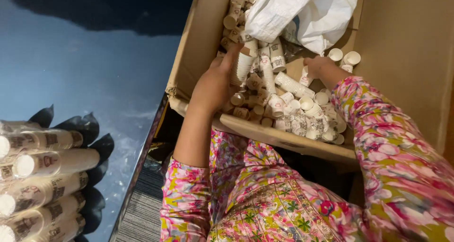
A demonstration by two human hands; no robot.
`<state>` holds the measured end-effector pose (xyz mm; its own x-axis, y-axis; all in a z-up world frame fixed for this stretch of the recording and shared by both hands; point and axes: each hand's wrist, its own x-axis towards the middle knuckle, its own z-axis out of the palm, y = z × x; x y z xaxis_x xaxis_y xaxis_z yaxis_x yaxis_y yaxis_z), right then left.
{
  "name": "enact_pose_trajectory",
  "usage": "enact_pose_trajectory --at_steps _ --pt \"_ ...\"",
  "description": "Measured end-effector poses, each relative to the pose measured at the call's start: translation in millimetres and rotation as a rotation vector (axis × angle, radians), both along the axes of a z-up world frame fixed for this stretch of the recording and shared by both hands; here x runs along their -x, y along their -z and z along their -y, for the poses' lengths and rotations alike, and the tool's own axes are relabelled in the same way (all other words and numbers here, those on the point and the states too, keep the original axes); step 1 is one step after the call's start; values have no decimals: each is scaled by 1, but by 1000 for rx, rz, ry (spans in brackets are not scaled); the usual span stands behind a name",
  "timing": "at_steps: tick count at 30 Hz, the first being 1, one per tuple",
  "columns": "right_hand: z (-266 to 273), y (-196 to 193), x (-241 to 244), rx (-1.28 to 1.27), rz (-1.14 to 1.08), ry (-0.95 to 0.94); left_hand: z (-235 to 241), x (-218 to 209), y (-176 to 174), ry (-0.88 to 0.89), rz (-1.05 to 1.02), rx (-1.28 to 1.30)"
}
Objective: The recorder is picking up small paper cups from boxes and the floor, stacking them, and organizing them on a blue table for packaging.
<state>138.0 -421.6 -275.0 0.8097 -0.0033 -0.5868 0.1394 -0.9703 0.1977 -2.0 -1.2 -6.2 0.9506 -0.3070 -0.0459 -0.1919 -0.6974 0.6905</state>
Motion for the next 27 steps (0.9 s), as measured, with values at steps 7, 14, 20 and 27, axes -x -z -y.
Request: enact_pose_trajectory --at_steps 7,14,20,27 --pt "50 28 -25 -263 -107 50 -2 -9 18 38 89 38" --pt "4 -47 22 -195 71 -44 -1 -4 17 150 59 54" --pt "-58 -186 75 -126 219 -90 -3 -9 22 244 84 81" --pt "-56 -249 122 -169 163 -44 -2 -14 27 274 140 121"
